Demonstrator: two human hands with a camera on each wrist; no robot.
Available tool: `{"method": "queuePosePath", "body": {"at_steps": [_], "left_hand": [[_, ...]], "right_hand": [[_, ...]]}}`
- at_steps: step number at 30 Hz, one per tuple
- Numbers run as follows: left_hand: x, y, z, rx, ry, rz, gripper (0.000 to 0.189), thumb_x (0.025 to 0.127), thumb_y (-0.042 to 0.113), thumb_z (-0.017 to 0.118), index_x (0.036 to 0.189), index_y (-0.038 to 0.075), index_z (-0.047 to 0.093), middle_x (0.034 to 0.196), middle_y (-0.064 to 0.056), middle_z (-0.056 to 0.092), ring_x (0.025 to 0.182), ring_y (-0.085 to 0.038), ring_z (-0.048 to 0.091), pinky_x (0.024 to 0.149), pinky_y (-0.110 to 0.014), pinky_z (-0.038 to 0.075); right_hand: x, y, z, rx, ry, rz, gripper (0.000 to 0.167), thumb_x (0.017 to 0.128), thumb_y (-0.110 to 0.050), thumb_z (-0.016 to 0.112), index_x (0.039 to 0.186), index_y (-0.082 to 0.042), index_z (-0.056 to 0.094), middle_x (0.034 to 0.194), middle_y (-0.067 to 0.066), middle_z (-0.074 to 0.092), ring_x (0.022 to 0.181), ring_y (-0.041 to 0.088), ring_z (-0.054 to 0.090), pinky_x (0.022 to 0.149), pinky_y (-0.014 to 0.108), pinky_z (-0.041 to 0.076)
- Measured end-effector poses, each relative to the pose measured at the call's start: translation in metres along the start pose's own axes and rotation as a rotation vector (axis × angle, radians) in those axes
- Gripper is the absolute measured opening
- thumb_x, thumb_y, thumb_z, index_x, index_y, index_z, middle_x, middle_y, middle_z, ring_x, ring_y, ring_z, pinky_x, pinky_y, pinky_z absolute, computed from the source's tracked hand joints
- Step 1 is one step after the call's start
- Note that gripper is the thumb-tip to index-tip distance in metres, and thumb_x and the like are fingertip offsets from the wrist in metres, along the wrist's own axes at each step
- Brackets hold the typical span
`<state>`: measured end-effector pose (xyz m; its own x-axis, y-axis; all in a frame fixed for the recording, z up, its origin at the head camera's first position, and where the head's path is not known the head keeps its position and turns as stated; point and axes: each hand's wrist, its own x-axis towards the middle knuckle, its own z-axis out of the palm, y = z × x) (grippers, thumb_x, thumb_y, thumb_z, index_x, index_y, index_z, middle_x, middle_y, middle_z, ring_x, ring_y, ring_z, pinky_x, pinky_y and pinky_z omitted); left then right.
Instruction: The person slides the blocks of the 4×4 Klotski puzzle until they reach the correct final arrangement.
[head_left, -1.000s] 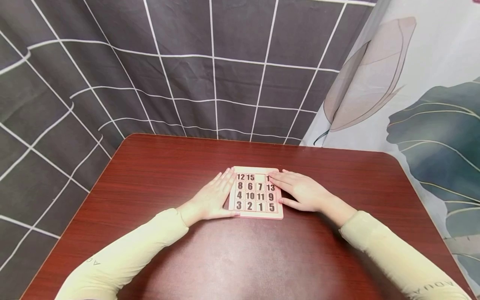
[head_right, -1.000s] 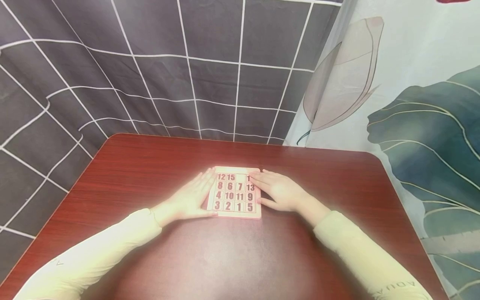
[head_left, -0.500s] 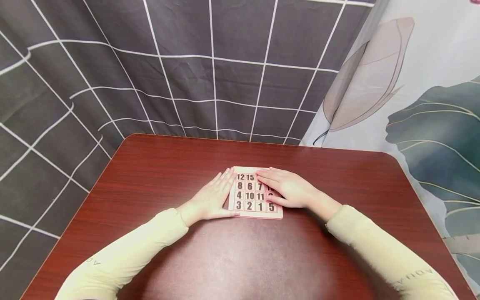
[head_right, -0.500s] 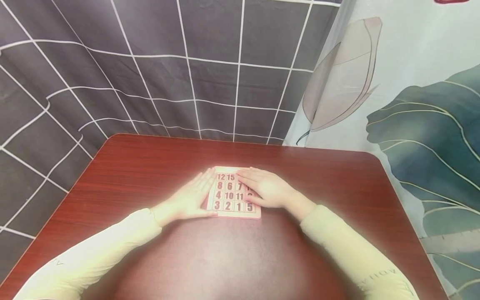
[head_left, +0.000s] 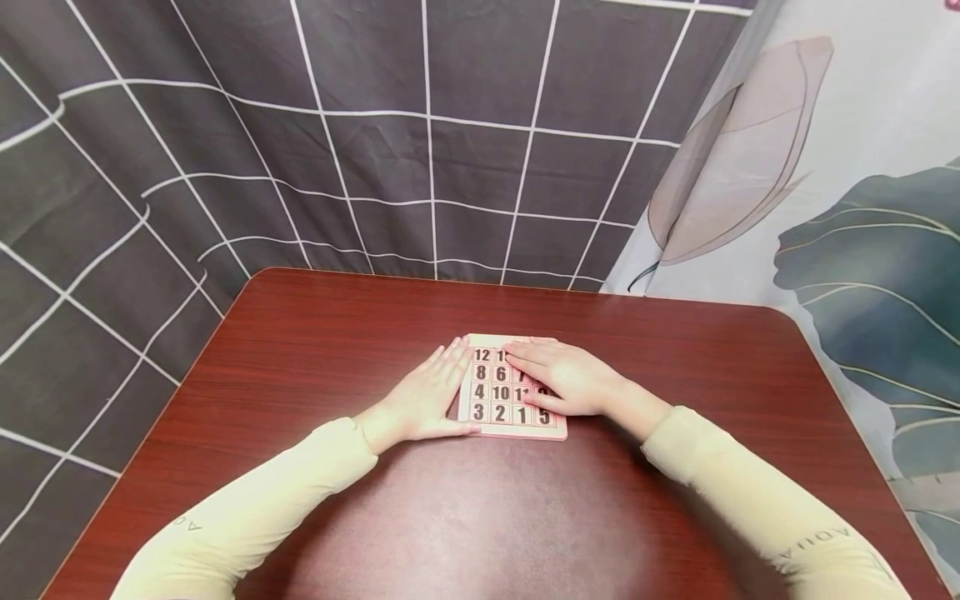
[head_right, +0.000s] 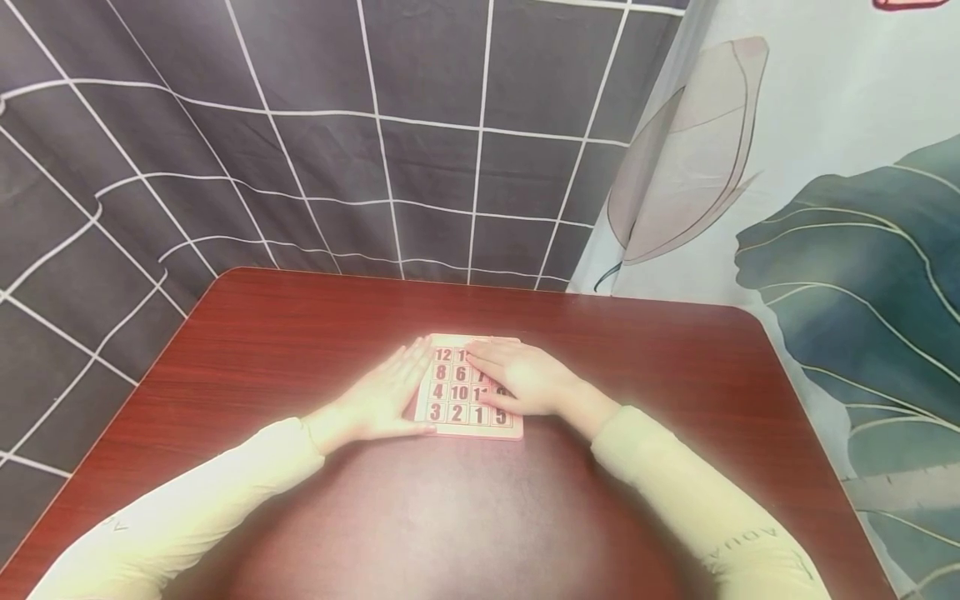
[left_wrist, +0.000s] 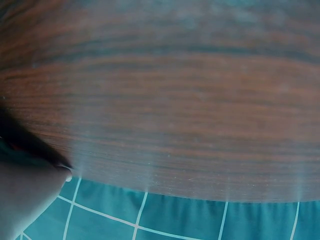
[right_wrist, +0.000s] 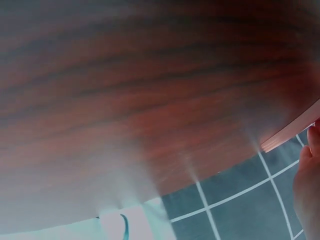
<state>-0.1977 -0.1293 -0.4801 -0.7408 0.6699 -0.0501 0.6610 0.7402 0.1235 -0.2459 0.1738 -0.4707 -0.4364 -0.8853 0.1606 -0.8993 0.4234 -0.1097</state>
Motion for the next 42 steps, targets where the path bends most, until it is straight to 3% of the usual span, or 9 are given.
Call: {"method": "queuePosePath", "body": {"at_steps": [9, 23, 29, 42], "left_hand": [[-0.002, -0.001, 0.001, -0.001, 0.007, 0.002, 0.117, 0.094, 0.071, 0.063, 0.165, -0.011, 0.018, 0.175, -0.029, 0.015, 0.166, -0.040, 0.015, 0.136, -0.051, 0.019], [-0.002, 0.001, 0.002, -0.010, -0.004, -0.005, 0.117, 0.094, 0.072, 0.062, 0.166, -0.009, 0.016, 0.176, -0.027, 0.012, 0.166, -0.039, 0.013, 0.136, -0.049, 0.019], [-0.002, -0.001, 0.003, -0.007, 0.005, -0.004, 0.117, 0.094, 0.071, 0.062, 0.166, -0.010, 0.017, 0.175, -0.028, 0.014, 0.166, -0.039, 0.014, 0.136, -0.049, 0.019], [-0.001, 0.001, -0.003, -0.030, -0.009, -0.004, 0.116, 0.095, 0.069, 0.063, 0.166, -0.010, 0.016, 0.176, -0.027, 0.015, 0.166, -0.039, 0.014, 0.136, -0.049, 0.019]], "right_hand": [[-0.018, 0.003, -0.004, -0.007, 0.018, 0.021, 0.062, 0.098, -0.033, 0.072, 0.150, -0.002, 0.059, 0.158, 0.012, 0.058, 0.149, 0.033, 0.052, 0.125, 0.052, 0.042], [-0.020, 0.004, -0.002, -0.013, 0.049, 0.004, 0.059, 0.097, -0.031, 0.073, 0.148, -0.002, 0.061, 0.156, 0.013, 0.060, 0.148, 0.034, 0.053, 0.124, 0.053, 0.042], [-0.008, 0.003, 0.000, 0.004, 0.070, -0.011, 0.062, 0.097, -0.033, 0.073, 0.149, -0.001, 0.060, 0.157, 0.014, 0.059, 0.148, 0.033, 0.055, 0.125, 0.054, 0.041], [0.031, -0.004, 0.006, -0.002, 0.029, -0.035, 0.061, 0.100, -0.038, 0.069, 0.150, -0.005, 0.060, 0.159, 0.010, 0.057, 0.150, 0.027, 0.053, 0.127, 0.048, 0.040]]}}
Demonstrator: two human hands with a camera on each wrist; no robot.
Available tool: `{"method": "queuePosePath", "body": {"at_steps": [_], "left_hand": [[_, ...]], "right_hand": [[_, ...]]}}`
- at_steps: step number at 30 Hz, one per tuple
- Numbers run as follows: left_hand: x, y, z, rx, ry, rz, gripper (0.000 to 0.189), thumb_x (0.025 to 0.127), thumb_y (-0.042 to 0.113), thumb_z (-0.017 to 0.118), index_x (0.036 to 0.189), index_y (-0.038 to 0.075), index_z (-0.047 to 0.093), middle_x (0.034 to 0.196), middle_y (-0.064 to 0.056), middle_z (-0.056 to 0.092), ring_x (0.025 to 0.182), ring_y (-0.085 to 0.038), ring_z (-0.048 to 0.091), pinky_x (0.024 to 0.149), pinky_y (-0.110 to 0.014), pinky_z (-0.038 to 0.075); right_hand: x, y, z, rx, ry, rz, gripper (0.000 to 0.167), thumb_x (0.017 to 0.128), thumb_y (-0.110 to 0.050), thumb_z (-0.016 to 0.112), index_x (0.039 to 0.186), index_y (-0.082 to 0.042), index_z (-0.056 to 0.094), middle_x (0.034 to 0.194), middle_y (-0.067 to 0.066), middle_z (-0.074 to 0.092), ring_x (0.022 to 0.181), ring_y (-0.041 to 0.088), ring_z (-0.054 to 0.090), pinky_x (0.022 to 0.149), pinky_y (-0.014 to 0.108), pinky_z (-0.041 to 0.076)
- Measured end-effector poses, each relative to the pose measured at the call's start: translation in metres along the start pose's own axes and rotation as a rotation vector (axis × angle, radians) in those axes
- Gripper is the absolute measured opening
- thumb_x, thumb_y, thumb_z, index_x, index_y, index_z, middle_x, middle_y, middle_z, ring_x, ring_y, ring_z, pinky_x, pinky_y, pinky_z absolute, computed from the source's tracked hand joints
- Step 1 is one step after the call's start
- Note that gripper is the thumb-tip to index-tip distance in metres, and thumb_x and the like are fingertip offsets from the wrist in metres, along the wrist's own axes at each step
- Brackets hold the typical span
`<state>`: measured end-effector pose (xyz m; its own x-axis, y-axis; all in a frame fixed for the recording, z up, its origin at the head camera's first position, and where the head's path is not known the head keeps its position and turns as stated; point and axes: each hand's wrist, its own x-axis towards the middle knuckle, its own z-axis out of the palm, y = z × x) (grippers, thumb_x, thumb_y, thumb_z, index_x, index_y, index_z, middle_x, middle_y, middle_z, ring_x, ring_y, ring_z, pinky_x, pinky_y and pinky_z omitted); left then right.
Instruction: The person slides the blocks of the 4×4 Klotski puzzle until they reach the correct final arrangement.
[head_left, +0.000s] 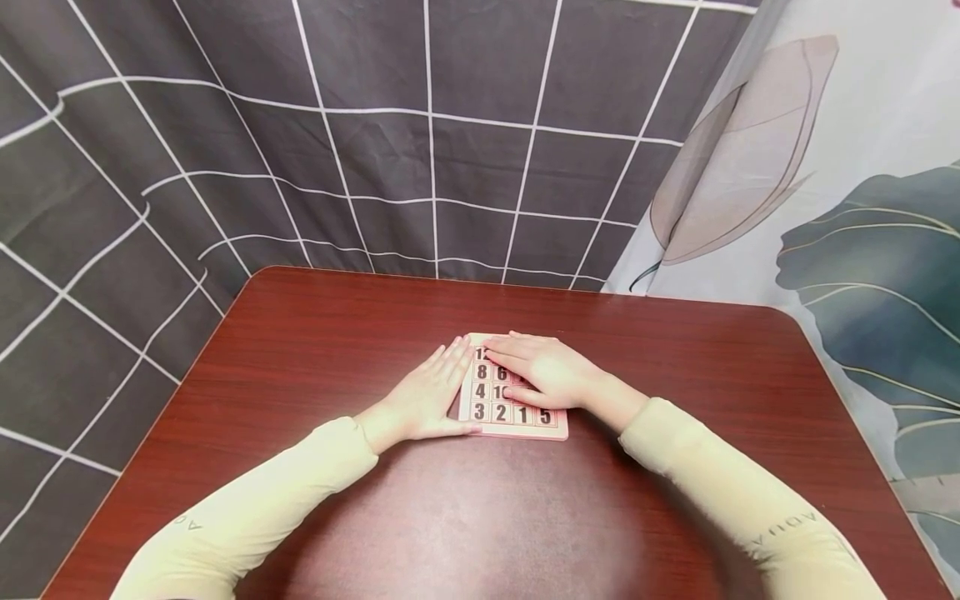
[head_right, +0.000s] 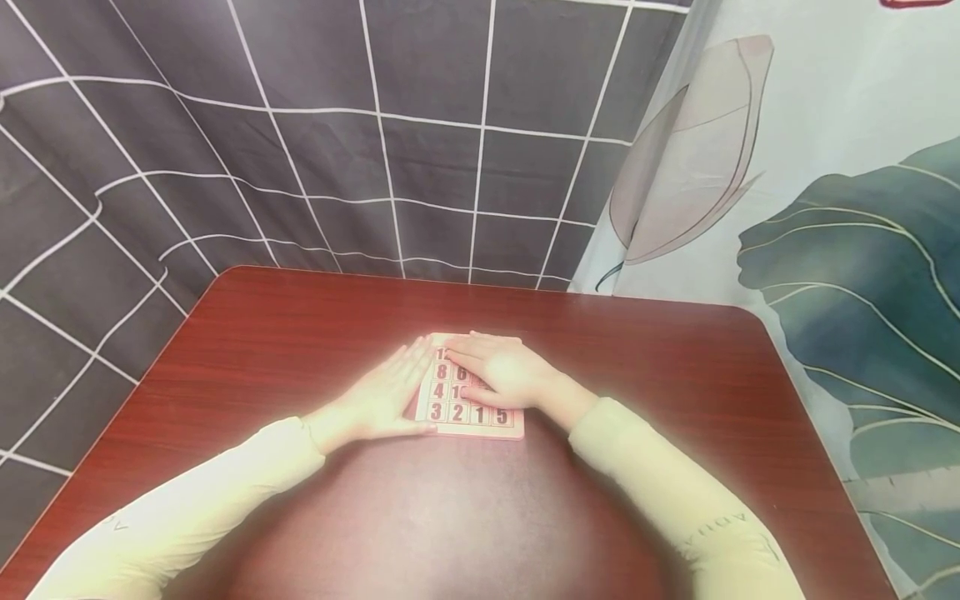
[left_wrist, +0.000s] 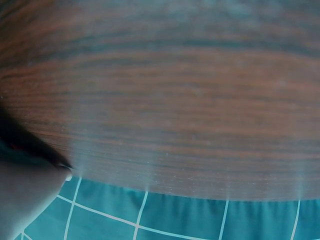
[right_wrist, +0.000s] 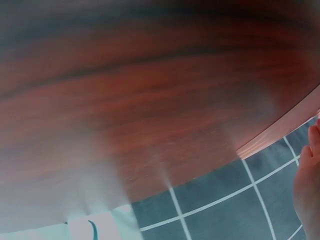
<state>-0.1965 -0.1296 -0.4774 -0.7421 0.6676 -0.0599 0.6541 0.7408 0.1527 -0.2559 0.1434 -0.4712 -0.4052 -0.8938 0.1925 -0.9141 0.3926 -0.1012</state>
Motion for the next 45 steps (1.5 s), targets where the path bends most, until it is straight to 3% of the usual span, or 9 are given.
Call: {"method": "queuePosePath", "body": {"at_steps": [6, 12, 19, 27, 37, 45], "left_hand": [[0.001, 0.001, -0.002, 0.004, -0.003, 0.000, 0.115, 0.095, 0.069, 0.063, 0.165, -0.010, 0.017, 0.175, -0.027, 0.015, 0.166, -0.039, 0.014, 0.136, -0.049, 0.019], [0.001, 0.002, -0.003, 0.002, -0.001, 0.001, 0.115, 0.095, 0.069, 0.063, 0.165, -0.011, 0.018, 0.175, -0.028, 0.015, 0.166, -0.039, 0.014, 0.136, -0.049, 0.019], [-0.001, 0.001, -0.002, 0.008, -0.006, -0.005, 0.117, 0.094, 0.070, 0.064, 0.165, -0.011, 0.017, 0.175, -0.028, 0.014, 0.166, -0.039, 0.013, 0.136, -0.050, 0.018], [0.000, 0.000, 0.002, 0.010, -0.005, -0.006, 0.117, 0.094, 0.071, 0.063, 0.165, -0.010, 0.017, 0.176, -0.027, 0.013, 0.166, -0.038, 0.012, 0.136, -0.048, 0.018], [0.000, 0.000, 0.002, 0.018, 0.001, -0.001, 0.117, 0.095, 0.071, 0.062, 0.165, -0.011, 0.017, 0.176, -0.028, 0.014, 0.166, -0.038, 0.013, 0.136, -0.049, 0.018], [0.001, -0.001, 0.003, 0.028, 0.003, -0.001, 0.117, 0.095, 0.071, 0.062, 0.165, -0.010, 0.018, 0.176, -0.028, 0.014, 0.166, -0.038, 0.013, 0.136, -0.049, 0.019]], "right_hand": [[0.000, 0.000, 0.000, -0.003, -0.059, 0.036, 0.062, 0.102, -0.041, 0.066, 0.153, -0.007, 0.058, 0.162, 0.008, 0.054, 0.152, 0.028, 0.050, 0.128, 0.047, 0.040], [-0.015, 0.001, -0.005, 0.001, -0.040, 0.043, 0.061, 0.100, -0.037, 0.069, 0.151, -0.004, 0.059, 0.159, 0.011, 0.057, 0.150, 0.032, 0.052, 0.125, 0.053, 0.042], [-0.023, 0.004, -0.008, -0.008, -0.008, 0.028, 0.058, 0.100, -0.035, 0.070, 0.147, -0.002, 0.062, 0.155, 0.012, 0.061, 0.148, 0.030, 0.055, 0.126, 0.050, 0.041], [-0.021, -0.002, -0.006, -0.018, -0.006, 0.014, 0.061, 0.099, -0.037, 0.070, 0.150, -0.004, 0.060, 0.157, 0.011, 0.059, 0.148, 0.029, 0.055, 0.124, 0.049, 0.044], [-0.012, -0.018, -0.002, 0.002, -0.002, -0.076, 0.059, 0.099, -0.034, 0.071, 0.150, -0.005, 0.060, 0.156, 0.011, 0.060, 0.146, 0.027, 0.057, 0.123, 0.045, 0.045], [-0.007, -0.017, -0.002, 0.005, -0.045, -0.045, 0.059, 0.101, -0.035, 0.069, 0.152, -0.005, 0.058, 0.157, 0.011, 0.059, 0.148, 0.028, 0.055, 0.125, 0.045, 0.043]]}}
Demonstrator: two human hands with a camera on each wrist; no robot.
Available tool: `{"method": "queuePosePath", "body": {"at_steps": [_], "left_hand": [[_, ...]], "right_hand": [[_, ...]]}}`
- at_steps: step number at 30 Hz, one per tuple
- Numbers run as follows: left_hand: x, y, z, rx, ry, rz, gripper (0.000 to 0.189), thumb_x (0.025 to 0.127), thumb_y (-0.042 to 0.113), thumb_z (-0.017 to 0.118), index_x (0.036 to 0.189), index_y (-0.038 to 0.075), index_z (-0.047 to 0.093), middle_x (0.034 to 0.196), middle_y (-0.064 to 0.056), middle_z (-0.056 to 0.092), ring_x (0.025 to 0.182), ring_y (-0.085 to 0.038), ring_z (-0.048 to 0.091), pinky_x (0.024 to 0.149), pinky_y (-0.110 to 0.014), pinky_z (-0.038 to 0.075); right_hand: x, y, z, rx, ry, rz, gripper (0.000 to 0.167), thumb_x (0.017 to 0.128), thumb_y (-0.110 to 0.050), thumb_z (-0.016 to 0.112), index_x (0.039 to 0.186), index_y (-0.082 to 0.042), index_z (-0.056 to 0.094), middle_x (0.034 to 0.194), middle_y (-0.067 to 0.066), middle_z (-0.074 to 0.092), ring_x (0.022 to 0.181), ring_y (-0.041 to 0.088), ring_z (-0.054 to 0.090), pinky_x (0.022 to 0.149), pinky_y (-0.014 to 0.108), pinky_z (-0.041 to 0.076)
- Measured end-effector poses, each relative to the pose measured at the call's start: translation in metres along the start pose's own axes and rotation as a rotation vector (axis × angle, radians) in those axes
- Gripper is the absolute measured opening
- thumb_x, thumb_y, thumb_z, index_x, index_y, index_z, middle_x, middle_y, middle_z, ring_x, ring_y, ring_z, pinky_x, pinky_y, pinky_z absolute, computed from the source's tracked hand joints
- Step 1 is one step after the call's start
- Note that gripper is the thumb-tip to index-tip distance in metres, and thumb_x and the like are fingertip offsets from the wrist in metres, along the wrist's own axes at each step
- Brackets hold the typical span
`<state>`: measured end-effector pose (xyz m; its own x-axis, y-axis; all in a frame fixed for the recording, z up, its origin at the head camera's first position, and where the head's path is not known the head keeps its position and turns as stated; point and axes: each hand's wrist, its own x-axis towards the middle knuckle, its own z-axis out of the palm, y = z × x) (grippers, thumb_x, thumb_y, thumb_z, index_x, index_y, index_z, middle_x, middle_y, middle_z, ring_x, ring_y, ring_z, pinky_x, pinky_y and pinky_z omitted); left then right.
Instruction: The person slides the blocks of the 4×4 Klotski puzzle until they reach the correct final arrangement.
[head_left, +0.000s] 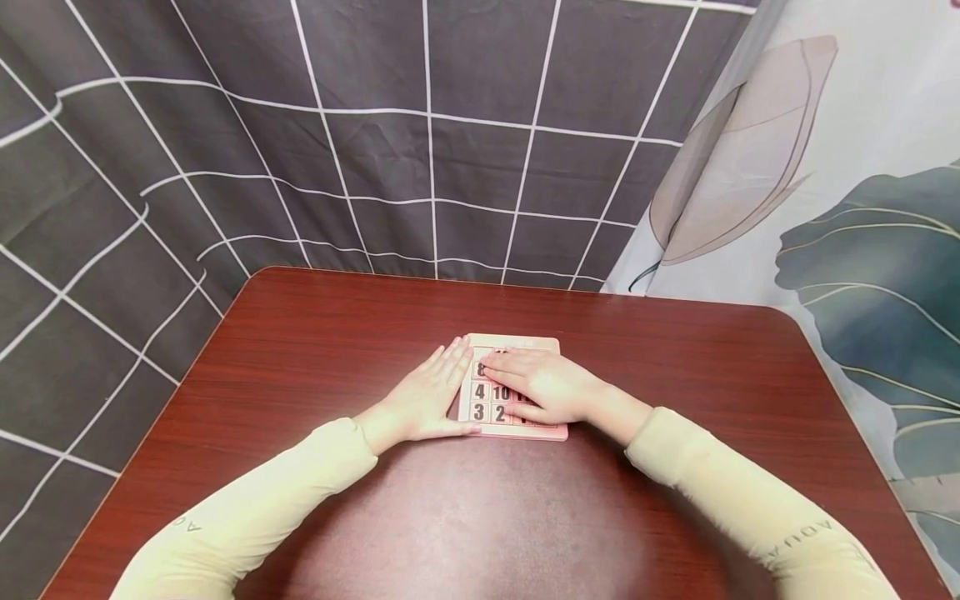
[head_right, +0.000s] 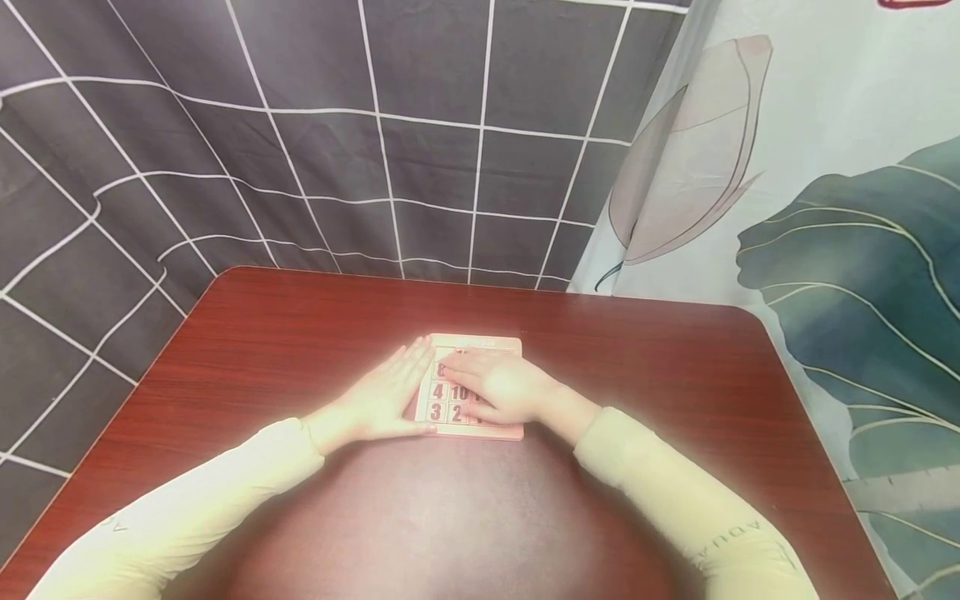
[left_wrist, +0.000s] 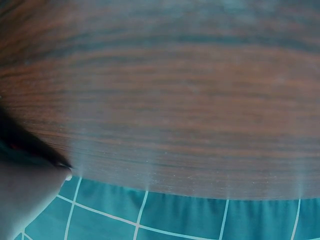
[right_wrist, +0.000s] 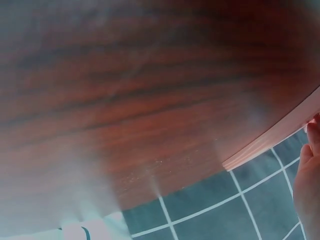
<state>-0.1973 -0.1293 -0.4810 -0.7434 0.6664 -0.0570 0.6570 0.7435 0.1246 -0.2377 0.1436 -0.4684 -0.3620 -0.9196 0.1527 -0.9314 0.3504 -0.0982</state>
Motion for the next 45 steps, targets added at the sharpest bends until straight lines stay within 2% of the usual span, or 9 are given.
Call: {"method": "queuePosePath", "body": {"at_steps": [10, 16, 22, 27, 31, 40, 45], "left_hand": [[-0.001, -0.001, 0.000, -0.031, 0.016, 0.004, 0.117, 0.095, 0.070, 0.063, 0.165, -0.010, 0.016, 0.175, -0.029, 0.013, 0.166, -0.038, 0.014, 0.136, -0.050, 0.019], [-0.001, -0.001, 0.000, -0.025, 0.017, 0.007, 0.117, 0.094, 0.069, 0.064, 0.165, -0.011, 0.018, 0.175, -0.030, 0.016, 0.166, -0.039, 0.015, 0.136, -0.051, 0.020], [-0.001, -0.001, 0.001, -0.014, 0.004, 0.006, 0.116, 0.095, 0.070, 0.062, 0.165, -0.011, 0.016, 0.175, -0.029, 0.013, 0.166, -0.039, 0.013, 0.136, -0.050, 0.019], [0.000, -0.002, 0.002, 0.001, -0.016, -0.003, 0.117, 0.096, 0.072, 0.060, 0.166, -0.009, 0.013, 0.176, -0.027, 0.009, 0.167, -0.037, 0.010, 0.137, -0.048, 0.016], [-0.001, -0.002, 0.002, 0.001, -0.009, -0.003, 0.117, 0.095, 0.072, 0.060, 0.166, -0.009, 0.014, 0.176, -0.027, 0.010, 0.167, -0.037, 0.010, 0.137, -0.049, 0.016], [-0.001, -0.001, 0.000, -0.005, 0.002, 0.009, 0.117, 0.095, 0.071, 0.062, 0.166, -0.010, 0.016, 0.176, -0.028, 0.012, 0.166, -0.039, 0.013, 0.136, -0.050, 0.018], [-0.001, 0.000, -0.002, -0.014, 0.008, 0.010, 0.116, 0.095, 0.070, 0.062, 0.165, -0.010, 0.017, 0.175, -0.028, 0.014, 0.166, -0.039, 0.014, 0.136, -0.050, 0.019]], "right_hand": [[0.011, 0.018, 0.004, -0.070, 0.026, 0.033, 0.054, 0.104, -0.035, 0.065, 0.149, -0.005, 0.061, 0.155, 0.010, 0.061, 0.147, 0.025, 0.057, 0.125, 0.046, 0.044], [0.009, 0.012, 0.002, -0.054, 0.018, 0.034, 0.056, 0.104, -0.035, 0.066, 0.151, -0.006, 0.060, 0.157, 0.010, 0.059, 0.148, 0.026, 0.055, 0.126, 0.045, 0.042], [-0.001, -0.003, 0.000, -0.013, 0.042, -0.025, 0.058, 0.102, -0.031, 0.068, 0.152, -0.005, 0.058, 0.158, 0.012, 0.058, 0.148, 0.027, 0.055, 0.124, 0.046, 0.044], [-0.008, -0.015, 0.003, -0.034, 0.074, -0.109, 0.056, 0.104, -0.034, 0.064, 0.150, -0.004, 0.059, 0.156, 0.011, 0.060, 0.146, 0.027, 0.058, 0.122, 0.045, 0.047], [-0.011, -0.020, 0.005, -0.040, 0.081, -0.137, 0.055, 0.106, -0.038, 0.061, 0.150, -0.005, 0.060, 0.153, 0.010, 0.062, 0.145, 0.027, 0.058, 0.122, 0.046, 0.047], [-0.004, -0.013, 0.004, -0.037, 0.050, -0.078, 0.053, 0.102, -0.029, 0.067, 0.150, -0.007, 0.061, 0.154, 0.010, 0.062, 0.145, 0.026, 0.058, 0.123, 0.044, 0.046], [0.000, -0.005, 0.005, -0.048, 0.038, -0.031, 0.053, 0.103, -0.030, 0.067, 0.150, -0.008, 0.061, 0.155, 0.010, 0.062, 0.145, 0.026, 0.059, 0.122, 0.044, 0.047]]}}
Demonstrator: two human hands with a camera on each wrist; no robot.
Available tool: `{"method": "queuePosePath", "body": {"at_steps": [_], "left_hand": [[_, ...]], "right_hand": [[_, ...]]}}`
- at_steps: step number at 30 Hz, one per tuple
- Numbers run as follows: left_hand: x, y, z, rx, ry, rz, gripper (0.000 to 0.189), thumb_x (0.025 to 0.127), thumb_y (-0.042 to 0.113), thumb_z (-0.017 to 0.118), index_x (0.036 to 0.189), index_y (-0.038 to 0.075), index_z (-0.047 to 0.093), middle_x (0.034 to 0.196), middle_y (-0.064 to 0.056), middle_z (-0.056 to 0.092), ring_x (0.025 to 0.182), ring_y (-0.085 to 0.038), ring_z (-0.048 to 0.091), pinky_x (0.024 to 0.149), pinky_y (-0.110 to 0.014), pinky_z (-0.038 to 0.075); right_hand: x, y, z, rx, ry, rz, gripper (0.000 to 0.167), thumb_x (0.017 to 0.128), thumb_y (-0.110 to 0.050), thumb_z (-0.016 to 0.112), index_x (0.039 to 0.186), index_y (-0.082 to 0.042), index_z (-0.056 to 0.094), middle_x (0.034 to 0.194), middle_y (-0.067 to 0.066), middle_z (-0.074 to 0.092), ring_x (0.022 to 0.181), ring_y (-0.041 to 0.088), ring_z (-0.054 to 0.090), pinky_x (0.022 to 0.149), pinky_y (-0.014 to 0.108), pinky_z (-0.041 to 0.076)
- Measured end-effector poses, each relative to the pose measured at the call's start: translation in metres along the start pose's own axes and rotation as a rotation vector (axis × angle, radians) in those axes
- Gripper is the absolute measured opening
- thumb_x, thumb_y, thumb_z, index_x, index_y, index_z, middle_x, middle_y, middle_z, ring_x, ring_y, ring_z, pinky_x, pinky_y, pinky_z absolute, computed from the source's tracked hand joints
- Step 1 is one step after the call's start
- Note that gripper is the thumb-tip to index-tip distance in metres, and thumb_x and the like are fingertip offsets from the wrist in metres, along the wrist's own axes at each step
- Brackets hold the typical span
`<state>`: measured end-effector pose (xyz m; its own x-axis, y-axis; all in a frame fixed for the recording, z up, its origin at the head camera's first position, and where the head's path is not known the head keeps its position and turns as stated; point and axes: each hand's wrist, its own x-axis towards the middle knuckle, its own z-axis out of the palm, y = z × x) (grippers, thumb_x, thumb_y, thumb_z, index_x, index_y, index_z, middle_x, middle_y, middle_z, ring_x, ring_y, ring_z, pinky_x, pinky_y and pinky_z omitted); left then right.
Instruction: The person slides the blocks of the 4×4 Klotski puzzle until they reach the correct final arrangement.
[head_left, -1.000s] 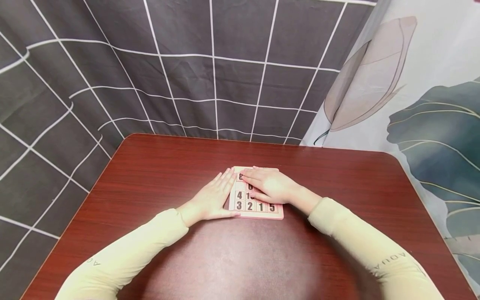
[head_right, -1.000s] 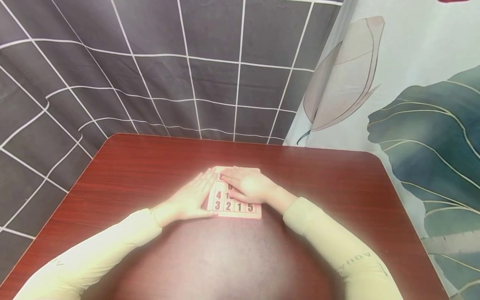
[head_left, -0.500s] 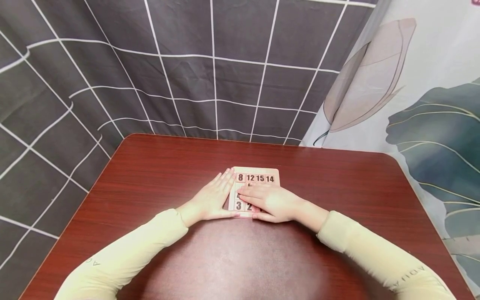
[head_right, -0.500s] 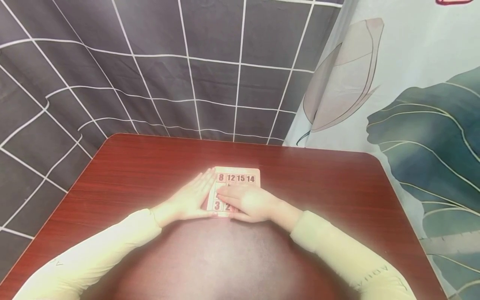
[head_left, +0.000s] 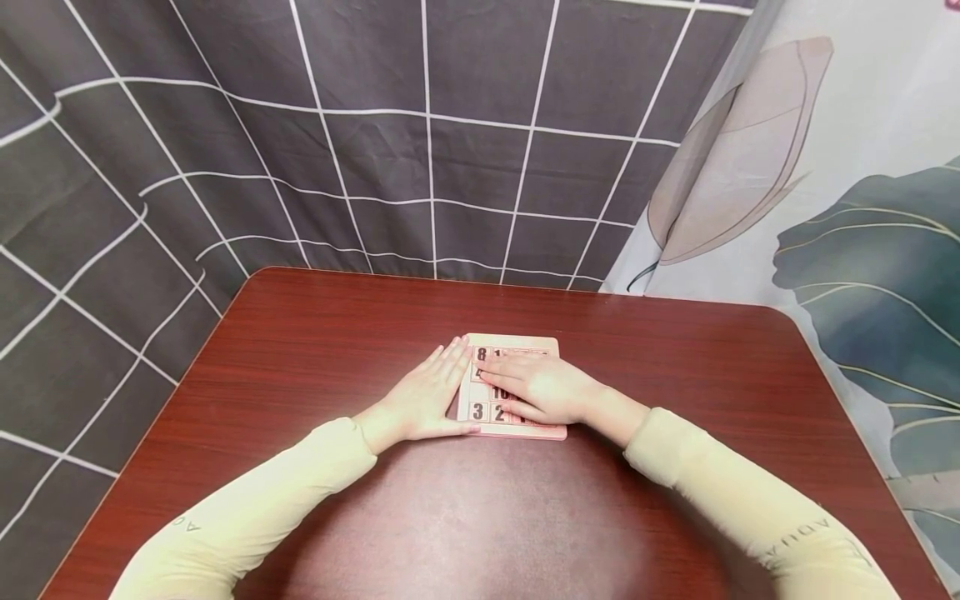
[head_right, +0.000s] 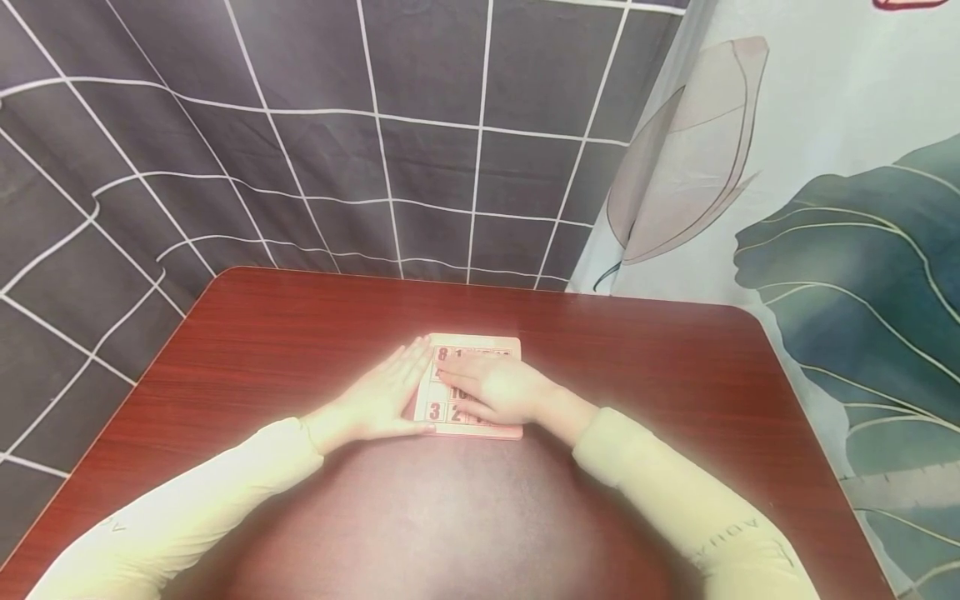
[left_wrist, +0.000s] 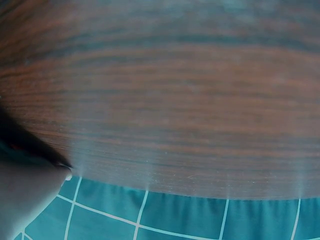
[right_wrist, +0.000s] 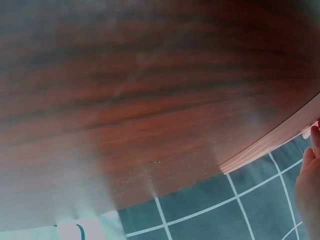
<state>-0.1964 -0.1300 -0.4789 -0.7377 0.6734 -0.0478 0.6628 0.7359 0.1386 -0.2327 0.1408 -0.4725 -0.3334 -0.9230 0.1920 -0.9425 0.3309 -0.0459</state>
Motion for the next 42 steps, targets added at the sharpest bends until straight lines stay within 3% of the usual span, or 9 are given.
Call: {"method": "queuePosePath", "body": {"at_steps": [6, 14, 19, 29, 37, 42], "left_hand": [[0.001, -0.001, 0.002, 0.010, -0.008, -0.002, 0.115, 0.096, 0.070, 0.061, 0.165, -0.010, 0.016, 0.176, -0.028, 0.013, 0.166, -0.038, 0.013, 0.136, -0.049, 0.018], [0.001, -0.002, 0.003, 0.019, 0.000, 0.003, 0.116, 0.095, 0.070, 0.061, 0.165, -0.011, 0.017, 0.175, -0.028, 0.014, 0.166, -0.039, 0.014, 0.136, -0.049, 0.018], [0.001, -0.001, 0.003, 0.002, 0.006, 0.000, 0.116, 0.096, 0.070, 0.062, 0.165, -0.011, 0.015, 0.175, -0.029, 0.012, 0.166, -0.039, 0.013, 0.136, -0.049, 0.018], [0.001, -0.001, 0.002, 0.014, 0.008, 0.005, 0.115, 0.096, 0.069, 0.062, 0.165, -0.011, 0.017, 0.175, -0.029, 0.015, 0.166, -0.040, 0.015, 0.136, -0.049, 0.019], [0.001, -0.001, 0.000, 0.019, 0.000, 0.010, 0.116, 0.095, 0.071, 0.062, 0.165, -0.011, 0.017, 0.175, -0.028, 0.015, 0.166, -0.039, 0.015, 0.136, -0.049, 0.020], [0.001, -0.001, -0.001, 0.014, -0.001, 0.013, 0.118, 0.094, 0.072, 0.063, 0.165, -0.011, 0.018, 0.175, -0.028, 0.016, 0.166, -0.040, 0.016, 0.136, -0.050, 0.020]], "right_hand": [[-0.003, -0.003, -0.002, 0.015, -0.003, 0.008, 0.055, 0.103, -0.031, 0.066, 0.152, -0.007, 0.058, 0.157, 0.010, 0.060, 0.146, 0.026, 0.057, 0.123, 0.044, 0.045], [-0.014, -0.022, -0.006, 0.031, 0.055, -0.099, 0.061, 0.100, -0.034, 0.070, 0.152, -0.005, 0.058, 0.156, 0.010, 0.060, 0.146, 0.024, 0.057, 0.120, 0.043, 0.049], [-0.020, -0.032, -0.004, 0.024, 0.042, -0.137, 0.063, 0.098, -0.037, 0.072, 0.151, -0.004, 0.058, 0.155, 0.009, 0.062, 0.145, 0.023, 0.058, 0.120, 0.041, 0.049], [-0.016, -0.026, -0.003, 0.010, 0.036, -0.116, 0.060, 0.099, -0.035, 0.071, 0.150, -0.004, 0.060, 0.154, 0.009, 0.062, 0.144, 0.024, 0.059, 0.120, 0.041, 0.049], [-0.012, -0.020, -0.004, 0.007, -0.010, -0.029, 0.058, 0.103, -0.035, 0.066, 0.152, -0.005, 0.058, 0.155, 0.009, 0.061, 0.147, 0.025, 0.057, 0.124, 0.044, 0.045], [-0.014, -0.021, -0.007, 0.029, 0.015, -0.048, 0.059, 0.102, -0.036, 0.067, 0.152, -0.005, 0.058, 0.156, 0.010, 0.060, 0.146, 0.025, 0.057, 0.122, 0.045, 0.047]]}}
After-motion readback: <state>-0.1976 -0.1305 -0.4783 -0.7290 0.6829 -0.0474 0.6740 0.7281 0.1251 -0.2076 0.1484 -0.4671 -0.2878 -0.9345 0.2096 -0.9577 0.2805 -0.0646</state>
